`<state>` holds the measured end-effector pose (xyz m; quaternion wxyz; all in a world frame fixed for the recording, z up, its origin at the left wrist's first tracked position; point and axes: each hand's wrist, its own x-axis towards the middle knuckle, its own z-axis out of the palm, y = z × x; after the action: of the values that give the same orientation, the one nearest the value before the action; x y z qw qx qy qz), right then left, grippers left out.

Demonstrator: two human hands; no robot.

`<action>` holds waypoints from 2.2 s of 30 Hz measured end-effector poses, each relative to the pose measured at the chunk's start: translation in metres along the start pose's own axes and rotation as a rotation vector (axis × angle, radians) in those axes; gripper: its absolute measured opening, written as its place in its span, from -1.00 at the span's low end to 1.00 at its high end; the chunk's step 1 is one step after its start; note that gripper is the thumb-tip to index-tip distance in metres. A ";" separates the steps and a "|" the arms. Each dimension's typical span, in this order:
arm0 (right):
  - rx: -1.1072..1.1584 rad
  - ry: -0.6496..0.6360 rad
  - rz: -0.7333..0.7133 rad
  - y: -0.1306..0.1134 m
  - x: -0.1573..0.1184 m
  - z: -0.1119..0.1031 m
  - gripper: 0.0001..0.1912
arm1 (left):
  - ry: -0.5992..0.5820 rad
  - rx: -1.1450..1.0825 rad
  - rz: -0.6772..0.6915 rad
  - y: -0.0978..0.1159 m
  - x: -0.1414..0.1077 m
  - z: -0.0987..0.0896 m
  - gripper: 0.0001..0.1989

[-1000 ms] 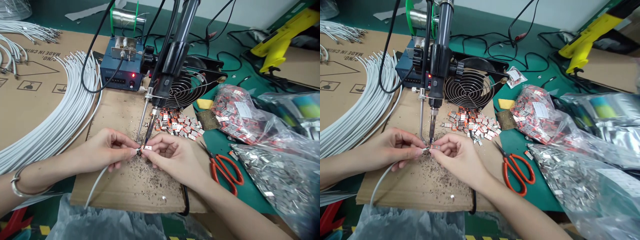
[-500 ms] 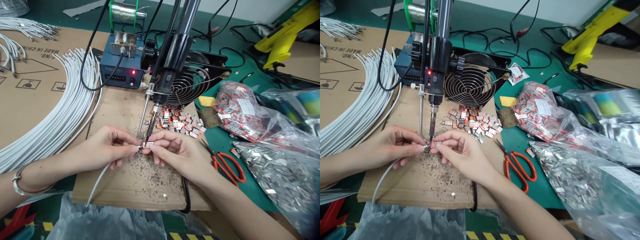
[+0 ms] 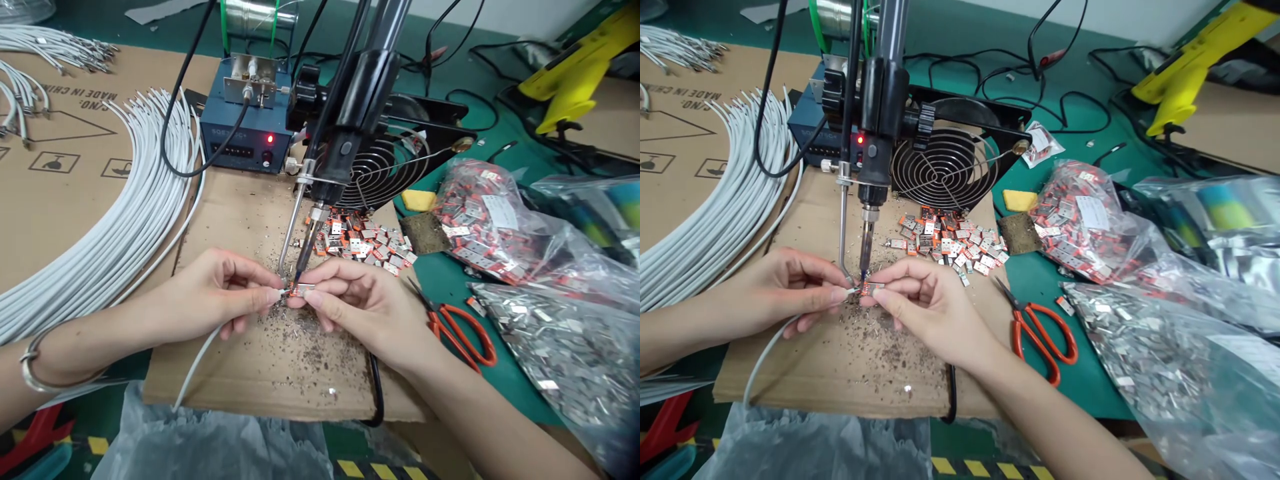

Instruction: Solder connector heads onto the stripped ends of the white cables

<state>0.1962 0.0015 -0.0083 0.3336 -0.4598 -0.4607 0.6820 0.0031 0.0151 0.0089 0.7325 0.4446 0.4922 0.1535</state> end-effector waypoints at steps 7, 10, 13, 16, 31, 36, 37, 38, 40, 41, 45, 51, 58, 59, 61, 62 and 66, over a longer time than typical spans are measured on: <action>-0.035 0.018 0.005 -0.001 0.000 0.002 -0.75 | 0.011 0.006 -0.005 0.001 0.001 0.001 -0.92; -0.034 0.023 0.004 0.000 0.001 0.002 -0.75 | 0.007 0.016 0.005 0.000 0.002 0.001 -0.94; -0.028 0.024 -0.005 0.000 0.001 0.002 -0.77 | 0.017 0.020 0.010 0.000 0.002 0.001 -0.94; -0.026 0.023 -0.011 0.000 0.001 0.001 -0.81 | 0.015 0.019 0.001 0.000 0.001 0.000 -0.92; -0.010 -0.044 -0.045 0.002 -0.001 -0.003 -0.88 | 0.002 -0.019 -0.009 0.001 0.001 -0.001 -0.93; -0.048 -0.004 -0.037 0.002 -0.001 -0.001 -0.87 | 0.022 0.005 -0.018 0.002 0.001 0.000 -0.93; -0.054 0.007 -0.031 0.002 -0.001 -0.001 -0.87 | 0.028 0.008 -0.020 0.002 0.001 0.000 -0.93; -0.056 0.015 -0.028 0.002 -0.001 0.000 -0.87 | 0.028 0.009 -0.021 0.002 0.001 0.000 -0.93; -0.051 0.016 -0.025 0.002 -0.001 0.000 -0.88 | 0.020 0.005 -0.019 0.002 0.001 0.000 -0.92; -0.045 0.014 -0.028 0.002 -0.002 -0.001 -0.88 | 0.015 0.000 -0.019 0.001 0.001 0.000 -0.92; -0.023 -0.009 -0.036 0.003 -0.001 -0.003 -0.89 | 0.013 -0.005 -0.020 0.000 0.001 0.000 -0.92; 0.010 -0.054 -0.049 0.002 0.000 -0.004 -0.91 | 0.008 -0.005 -0.009 0.000 0.001 0.000 -0.94; -0.030 -0.011 -0.052 0.002 -0.001 -0.001 -0.91 | 0.008 0.016 0.005 0.001 0.000 0.000 -0.94; -0.032 -0.015 -0.049 0.002 -0.001 -0.001 -0.91 | 0.009 0.019 0.005 0.000 0.000 0.000 -0.93; -0.033 -0.020 -0.042 0.002 -0.001 -0.002 -0.90 | 0.012 0.021 0.001 0.000 0.000 0.000 -0.92; -0.031 -0.021 -0.039 0.002 -0.001 -0.002 -0.90 | 0.014 0.020 -0.002 0.000 0.000 0.000 -0.92; -0.009 -0.030 -0.037 0.002 -0.002 -0.003 -0.89 | 0.018 0.000 -0.005 0.001 0.000 0.000 -0.93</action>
<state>0.1996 0.0003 -0.0102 0.3371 -0.4426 -0.4771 0.6804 0.0033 0.0159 0.0092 0.7284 0.4422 0.4997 0.1556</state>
